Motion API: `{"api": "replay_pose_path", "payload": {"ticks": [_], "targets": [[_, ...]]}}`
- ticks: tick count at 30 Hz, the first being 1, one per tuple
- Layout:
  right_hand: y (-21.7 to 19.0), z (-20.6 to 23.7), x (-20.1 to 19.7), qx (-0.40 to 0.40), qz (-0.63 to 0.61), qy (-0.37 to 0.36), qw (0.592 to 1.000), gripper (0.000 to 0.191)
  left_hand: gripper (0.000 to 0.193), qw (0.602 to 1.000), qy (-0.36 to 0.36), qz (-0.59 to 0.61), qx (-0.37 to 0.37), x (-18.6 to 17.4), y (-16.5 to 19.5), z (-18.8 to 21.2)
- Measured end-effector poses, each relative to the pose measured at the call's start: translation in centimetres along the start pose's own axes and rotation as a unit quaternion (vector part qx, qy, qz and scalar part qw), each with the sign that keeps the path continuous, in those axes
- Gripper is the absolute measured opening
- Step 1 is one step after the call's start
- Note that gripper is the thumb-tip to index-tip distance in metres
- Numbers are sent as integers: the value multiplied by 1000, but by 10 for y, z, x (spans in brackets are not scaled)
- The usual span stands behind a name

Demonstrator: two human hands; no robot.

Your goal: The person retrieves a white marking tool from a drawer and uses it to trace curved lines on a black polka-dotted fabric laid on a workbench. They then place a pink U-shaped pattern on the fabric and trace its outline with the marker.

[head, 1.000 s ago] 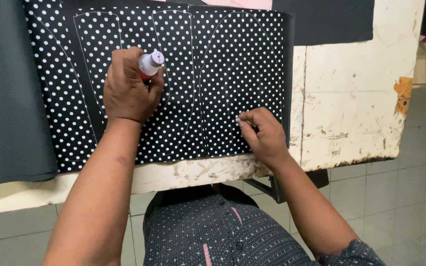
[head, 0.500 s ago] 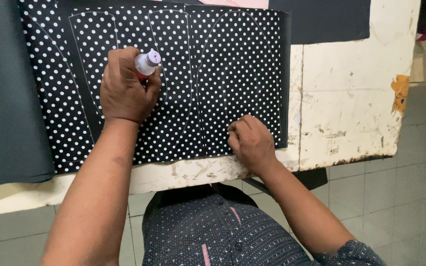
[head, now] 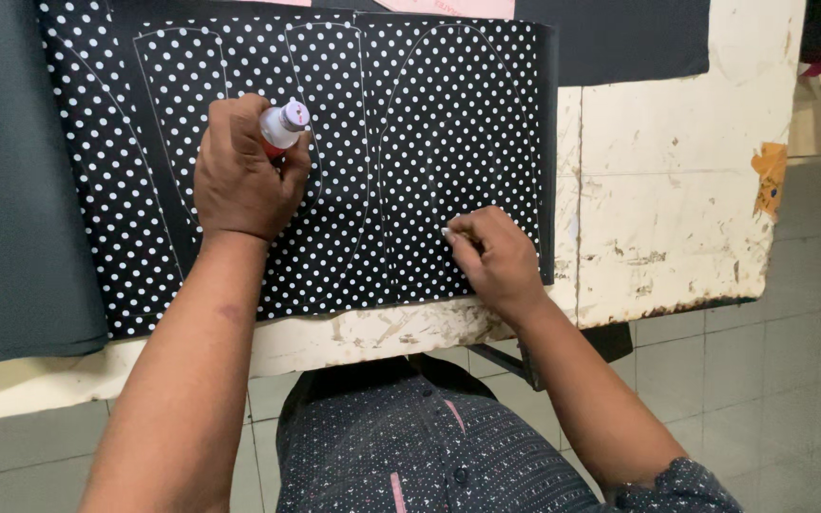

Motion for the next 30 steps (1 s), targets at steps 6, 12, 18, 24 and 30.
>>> {"api": "replay_pose_path", "payload": {"ticks": [6, 12, 18, 24, 30], "targets": [[-10, -12, 11, -51, 105, -15, 993, 5, 49, 1000, -1, 7, -6, -2, 2, -1], [-16, -17, 5, -101, 80, -34, 991, 6, 47, 1000, -2, -5, -6, -4, 6, -3], [-21, -24, 3, -108, 86, -33, 990, 7, 47, 1000, 4, -5, -7, -9, 10, -4], [3, -22, -19, 108, -62, 47, 991, 5, 48, 1000, 3, 6, -5, -9, 12, -5], [10, 15, -19, 273, -203, 36, 940, 11, 50, 1000, -7, 8, 10, -13, 16, -7]]}}
Point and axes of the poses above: each hand's wrist, its own z-axis away from the middle knuckle, its own x-axis out of the palm, y = z × x, the point moved 2 cm from there along -z, towards the middle knuckle, and after that the axes turned 6 degrees about -x, right-handed, at the moved point
